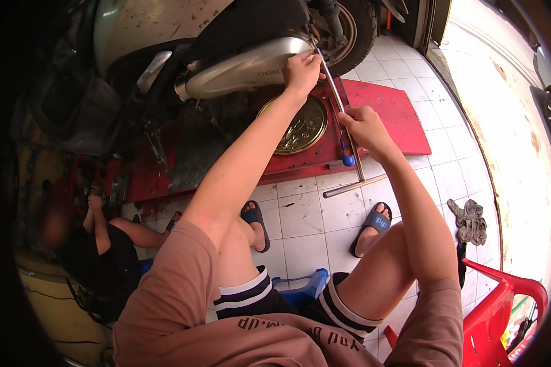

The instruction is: The person is working on the engine area of a white scooter, using a T-handle wrench to loosen a bolt and a screwdriver to adjust components. A metal tray is placed underneath to catch fluids. The person switches between tools and positions while seated on a low stool.

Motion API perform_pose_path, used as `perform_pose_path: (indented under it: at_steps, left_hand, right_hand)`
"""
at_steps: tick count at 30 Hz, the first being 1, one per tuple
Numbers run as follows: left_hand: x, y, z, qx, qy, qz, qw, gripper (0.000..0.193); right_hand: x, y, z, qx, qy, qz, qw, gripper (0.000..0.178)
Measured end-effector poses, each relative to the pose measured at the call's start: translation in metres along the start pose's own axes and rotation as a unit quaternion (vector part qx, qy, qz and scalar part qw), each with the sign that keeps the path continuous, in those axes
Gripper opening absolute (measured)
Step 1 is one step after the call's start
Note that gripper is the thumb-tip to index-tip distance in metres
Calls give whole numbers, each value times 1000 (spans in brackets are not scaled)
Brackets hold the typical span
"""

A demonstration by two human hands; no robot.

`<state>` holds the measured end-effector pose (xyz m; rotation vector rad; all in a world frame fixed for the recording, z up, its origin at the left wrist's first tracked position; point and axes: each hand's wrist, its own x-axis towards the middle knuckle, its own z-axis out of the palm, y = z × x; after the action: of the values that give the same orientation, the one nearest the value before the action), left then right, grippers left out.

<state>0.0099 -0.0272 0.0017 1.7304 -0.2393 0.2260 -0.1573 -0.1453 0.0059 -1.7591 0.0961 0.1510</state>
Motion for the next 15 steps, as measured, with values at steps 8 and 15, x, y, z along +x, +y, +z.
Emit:
perform_pose_path:
  at_steps: [8,15]
  left_hand:
    - [-75,20,-47,-74,-254,-140,954,30]
    - [-185,11,-73,-186,-518,-147,822,35]
  right_hand:
    - [14,-17,14,122,-7,-7,993,33]
    - [24,-30,19,295,-97,26,950,29]
